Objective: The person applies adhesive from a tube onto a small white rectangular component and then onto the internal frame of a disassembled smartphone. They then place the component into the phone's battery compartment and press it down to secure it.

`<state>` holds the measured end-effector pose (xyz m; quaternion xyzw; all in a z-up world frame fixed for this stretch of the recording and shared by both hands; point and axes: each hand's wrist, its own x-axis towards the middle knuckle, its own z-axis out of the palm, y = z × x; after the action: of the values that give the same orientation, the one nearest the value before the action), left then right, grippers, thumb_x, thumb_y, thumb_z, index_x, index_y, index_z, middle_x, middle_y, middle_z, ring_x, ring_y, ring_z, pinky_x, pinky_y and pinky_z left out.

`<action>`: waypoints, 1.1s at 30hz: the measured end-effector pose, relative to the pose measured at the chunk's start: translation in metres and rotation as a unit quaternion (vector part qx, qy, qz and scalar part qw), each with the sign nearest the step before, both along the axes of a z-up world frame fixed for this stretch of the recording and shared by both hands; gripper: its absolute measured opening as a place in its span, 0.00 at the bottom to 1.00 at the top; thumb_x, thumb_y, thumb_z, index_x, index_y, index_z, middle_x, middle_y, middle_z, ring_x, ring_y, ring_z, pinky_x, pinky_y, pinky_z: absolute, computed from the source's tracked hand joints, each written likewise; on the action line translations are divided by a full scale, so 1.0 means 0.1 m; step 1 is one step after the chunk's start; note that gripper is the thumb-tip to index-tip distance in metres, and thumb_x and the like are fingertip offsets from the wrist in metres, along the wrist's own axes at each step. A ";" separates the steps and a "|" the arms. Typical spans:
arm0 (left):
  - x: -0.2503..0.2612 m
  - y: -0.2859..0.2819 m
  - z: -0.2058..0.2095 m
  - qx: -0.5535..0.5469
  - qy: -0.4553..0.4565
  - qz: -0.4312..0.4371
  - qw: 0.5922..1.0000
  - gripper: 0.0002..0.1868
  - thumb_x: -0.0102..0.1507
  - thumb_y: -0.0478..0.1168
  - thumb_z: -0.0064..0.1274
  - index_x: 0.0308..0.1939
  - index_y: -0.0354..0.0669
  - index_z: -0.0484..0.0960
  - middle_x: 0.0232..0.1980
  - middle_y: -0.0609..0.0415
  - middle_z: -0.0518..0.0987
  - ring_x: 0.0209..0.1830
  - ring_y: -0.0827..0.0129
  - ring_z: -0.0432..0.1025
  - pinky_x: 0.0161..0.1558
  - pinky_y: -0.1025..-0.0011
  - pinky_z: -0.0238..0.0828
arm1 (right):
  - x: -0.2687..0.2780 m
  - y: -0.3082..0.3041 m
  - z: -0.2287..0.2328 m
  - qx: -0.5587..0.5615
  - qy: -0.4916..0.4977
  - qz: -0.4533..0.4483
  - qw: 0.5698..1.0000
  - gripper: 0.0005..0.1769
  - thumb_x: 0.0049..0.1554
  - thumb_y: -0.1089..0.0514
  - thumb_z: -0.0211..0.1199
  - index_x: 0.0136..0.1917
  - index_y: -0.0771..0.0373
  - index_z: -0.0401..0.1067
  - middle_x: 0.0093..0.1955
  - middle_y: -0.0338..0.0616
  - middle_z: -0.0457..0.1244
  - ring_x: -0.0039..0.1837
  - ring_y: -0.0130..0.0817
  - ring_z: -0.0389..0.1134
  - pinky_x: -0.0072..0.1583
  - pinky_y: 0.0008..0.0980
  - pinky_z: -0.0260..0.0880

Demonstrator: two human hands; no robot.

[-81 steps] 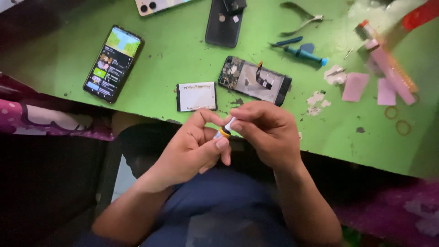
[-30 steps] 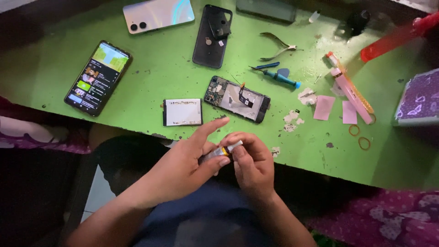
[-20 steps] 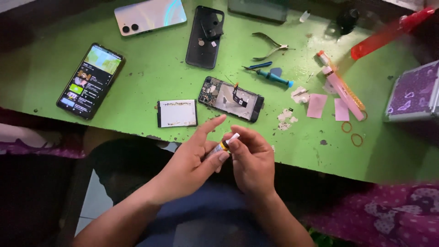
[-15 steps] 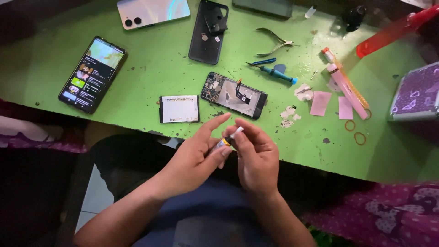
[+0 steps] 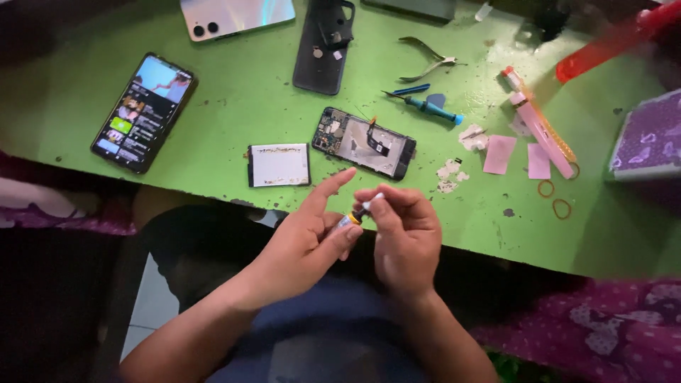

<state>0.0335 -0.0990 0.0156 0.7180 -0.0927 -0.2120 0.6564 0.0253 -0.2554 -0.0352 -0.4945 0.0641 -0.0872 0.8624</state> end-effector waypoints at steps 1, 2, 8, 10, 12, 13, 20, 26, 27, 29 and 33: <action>0.00 0.00 -0.01 -0.001 -0.001 -0.004 1.000 0.37 0.69 0.44 0.46 0.80 0.43 0.50 0.25 0.59 0.76 0.26 0.76 0.69 0.40 0.75 0.68 | -0.01 0.00 0.02 -0.001 -0.001 -0.004 1.000 0.06 0.61 0.70 0.61 0.52 0.66 0.73 0.48 0.58 0.71 0.52 0.44 0.74 0.56 0.40 0.77; -0.01 0.00 -0.03 -0.006 0.006 0.003 1.000 0.37 0.69 0.44 0.46 0.80 0.45 0.50 0.24 0.59 0.74 0.25 0.76 0.67 0.38 0.75 0.67 | -0.02 0.01 0.03 -0.026 0.022 0.014 0.999 0.05 0.61 0.69 0.61 0.51 0.66 0.74 0.48 0.58 0.71 0.51 0.42 0.75 0.56 0.38 0.78; 0.00 0.03 -0.02 0.004 0.015 0.002 1.000 0.37 0.69 0.43 0.45 0.80 0.46 0.49 0.24 0.58 0.74 0.24 0.75 0.68 0.36 0.74 0.67 | 0.01 0.01 0.00 -0.050 0.030 0.028 0.998 0.04 0.61 0.70 0.61 0.50 0.66 0.73 0.47 0.55 0.71 0.50 0.41 0.75 0.55 0.36 0.78; 0.01 0.02 0.00 0.004 0.015 0.003 1.000 0.37 0.69 0.44 0.45 0.80 0.46 0.49 0.24 0.58 0.75 0.24 0.75 0.67 0.35 0.74 0.66 | 0.01 0.01 -0.02 -0.044 0.028 0.021 0.998 0.05 0.60 0.71 0.60 0.50 0.66 0.73 0.47 0.53 0.71 0.51 0.41 0.75 0.55 0.36 0.78; 0.02 0.03 0.03 0.014 0.036 0.004 0.999 0.36 0.69 0.45 0.44 0.80 0.48 0.51 0.23 0.58 0.74 0.24 0.76 0.67 0.34 0.75 0.66 | -0.03 0.03 -0.03 -0.012 0.019 0.070 0.997 0.05 0.64 0.66 0.59 0.55 0.66 0.72 0.48 0.60 0.71 0.52 0.42 0.74 0.50 0.37 0.78; 0.01 0.03 0.03 0.014 0.038 0.009 0.999 0.36 0.69 0.45 0.44 0.80 0.48 0.51 0.23 0.58 0.74 0.24 0.76 0.67 0.34 0.75 0.66 | -0.01 0.02 -0.01 -0.012 0.021 0.074 0.997 0.05 0.64 0.66 0.59 0.55 0.66 0.72 0.48 0.60 0.71 0.52 0.42 0.74 0.50 0.37 0.78; 0.05 0.05 0.06 0.019 0.028 -0.005 0.999 0.38 0.69 0.45 0.45 0.81 0.45 0.49 0.23 0.59 0.74 0.23 0.75 0.67 0.33 0.73 0.66 | 0.00 0.01 -0.03 -0.059 0.034 0.056 0.996 0.03 0.62 0.68 0.60 0.51 0.65 0.72 0.47 0.58 0.71 0.52 0.43 0.75 0.54 0.36 0.78; 0.08 0.10 0.13 0.062 0.045 -0.012 0.997 0.39 0.68 0.47 0.46 0.81 0.47 0.50 0.21 0.58 0.73 0.22 0.72 0.66 0.31 0.72 0.63 | 0.00 -0.01 0.00 -0.107 0.022 0.085 0.990 0.04 0.62 0.65 0.62 0.52 0.65 0.73 0.49 0.57 0.72 0.53 0.41 0.76 0.54 0.36 0.80; 0.07 0.12 0.13 0.054 0.057 -0.008 0.997 0.39 0.68 0.46 0.46 0.81 0.48 0.49 0.22 0.57 0.72 0.21 0.72 0.64 0.30 0.72 0.62 | -0.01 0.03 -0.01 -0.112 0.033 0.089 0.989 0.05 0.62 0.64 0.62 0.53 0.65 0.72 0.48 0.57 0.72 0.52 0.40 0.76 0.53 0.35 0.80; 0.05 0.13 0.14 0.047 0.057 -0.003 0.997 0.39 0.68 0.45 0.46 0.81 0.47 0.49 0.21 0.57 0.71 0.23 0.72 0.67 0.31 0.72 0.65 | 0.01 0.01 0.05 -0.114 0.022 0.083 0.990 0.04 0.63 0.65 0.62 0.52 0.65 0.73 0.48 0.57 0.72 0.52 0.40 0.76 0.55 0.36 0.80; 0.08 0.15 0.18 0.086 0.061 0.004 0.994 0.39 0.68 0.47 0.45 0.81 0.49 0.51 0.18 0.60 0.68 0.19 0.74 0.61 0.27 0.71 0.59 | 0.00 0.13 0.04 -0.134 0.053 0.067 0.987 0.06 0.62 0.62 0.62 0.52 0.65 0.72 0.48 0.56 0.73 0.50 0.38 0.76 0.52 0.33 0.80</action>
<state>0.0418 -0.0845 0.0336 0.7578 -0.0309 -0.2606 0.5974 0.0251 -0.2426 -0.0315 -0.6130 0.0645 -0.0109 0.7874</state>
